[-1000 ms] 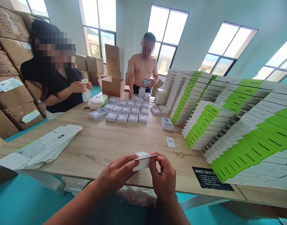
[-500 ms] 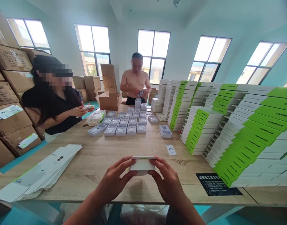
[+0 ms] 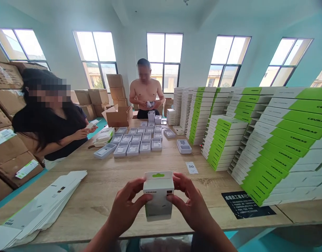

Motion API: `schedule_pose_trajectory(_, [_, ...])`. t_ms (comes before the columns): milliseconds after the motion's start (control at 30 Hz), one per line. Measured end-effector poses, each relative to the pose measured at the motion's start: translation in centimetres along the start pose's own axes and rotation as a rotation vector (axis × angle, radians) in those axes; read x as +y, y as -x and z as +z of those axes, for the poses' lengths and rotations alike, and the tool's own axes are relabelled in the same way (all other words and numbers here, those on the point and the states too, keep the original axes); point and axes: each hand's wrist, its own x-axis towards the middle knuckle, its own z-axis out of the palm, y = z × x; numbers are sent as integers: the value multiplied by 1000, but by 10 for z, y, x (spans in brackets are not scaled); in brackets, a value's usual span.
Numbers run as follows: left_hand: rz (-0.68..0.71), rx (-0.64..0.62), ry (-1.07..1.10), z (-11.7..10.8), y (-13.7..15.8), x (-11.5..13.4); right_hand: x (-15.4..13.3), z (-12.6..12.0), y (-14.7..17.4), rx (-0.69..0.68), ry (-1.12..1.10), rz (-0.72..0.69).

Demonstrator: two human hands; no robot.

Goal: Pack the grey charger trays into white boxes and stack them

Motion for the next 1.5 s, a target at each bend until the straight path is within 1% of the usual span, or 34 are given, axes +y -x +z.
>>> schedule_pose_trajectory(67, [-52,-73,-2,1,-6,-3,0,-3,-3,-30,-152,127])
schedule_pose_trajectory(100, [-44,-113,-19,1,-8,-6,1,-2,-4,-22,-226,188])
schedule_pose_trajectory(133, [1,-143,-63,3,-11,-11,5,0,-5,-4,-292,251])
schedule_pose_trajectory(167, [90,-166,-133,4,-13,-17,10,3,-7,11,-336,311])
schedule_pose_trajectory(200, [213,-197,-229,6,-15,-24,18,6,-9,9,-325,356])
schedule_pose_trajectory(267, [479,-316,-418,10,-23,-40,41,9,-15,-41,-154,403])
schedule_pose_trajectory(300, [571,-387,-461,13,-28,-48,54,6,-20,-75,-34,409])
schedule_pose_trajectory(333, [607,-440,-453,15,-34,-56,68,-1,-27,-99,81,408])
schedule_pose_trajectory(367, [582,-465,-407,18,-42,-63,81,-13,-36,-103,180,404])
schedule_pose_trajectory(400, [505,-429,-342,20,-51,-70,92,-28,-45,-90,257,401])
schedule_pose_trajectory(433, [388,-335,-278,22,-61,-78,101,-46,-54,-73,325,398])
schedule_pose_trajectory(500, [127,-73,-210,25,-78,-91,112,-77,-67,-82,471,389])
schedule_pose_trajectory(533, [24,48,-203,25,-85,-98,113,-88,-68,-113,529,384])
schedule_pose_trajectory(567, [-53,139,-207,25,-91,-103,113,-93,-63,-164,568,383])
schedule_pose_trajectory(600, [-101,192,-213,24,-94,-108,111,-93,-54,-240,599,359])
schedule_pose_trajectory(667, [-117,194,-199,22,-95,-114,105,-78,-22,-428,648,217])
schedule_pose_trajectory(700, [-108,174,-180,21,-94,-116,102,-67,-2,-548,704,15])
schedule_pose_trajectory(733, [-96,151,-159,21,-93,-116,99,-56,18,-615,748,-196])
schedule_pose_trajectory(767, [-84,130,-138,21,-92,-116,97,-46,36,-649,792,-385])
schedule_pose_trajectory(800, [-76,112,-119,20,-90,-116,95,-38,51,-645,837,-544])
schedule_pose_trajectory(833, [-77,97,-108,21,-89,-115,94,-33,64,-606,877,-642])
schedule_pose_trajectory(867, [-81,87,-102,21,-89,-115,95,-28,72,-552,914,-696])
schedule_pose_trajectory(967, [-63,60,-85,21,-88,-114,101,-22,81,-416,943,-747])
schedule_pose_trajectory(1033, [-29,44,-67,21,-87,-114,102,-21,76,-379,846,-748])
schedule_pose_trajectory(1100, [13,26,-48,20,-88,-115,94,-22,60,-342,650,-683])
schedule_pose_trajectory(1167, [53,7,-35,19,-88,-116,74,-23,35,-245,495,-549])
schedule_pose_trajectory(1233, [83,-12,-34,18,-88,-117,46,-23,3,-106,488,-455])
schedule_pose_trajectory(1267, [94,-20,-37,18,-88,-118,32,-22,-13,-47,527,-457])
schedule_pose_trajectory(1300, [102,-29,-43,18,-88,-118,20,-20,-29,-5,554,-489])
schedule_pose_trajectory(1367, [113,-43,-57,17,-88,-117,7,-14,-57,29,566,-544])
schedule_pose_trajectory(1433, [113,-45,-79,16,-88,-116,7,-7,-76,32,557,-542])
schedule_pose_trajectory(1500, [99,-36,-108,15,-88,-114,15,1,-89,32,574,-522])
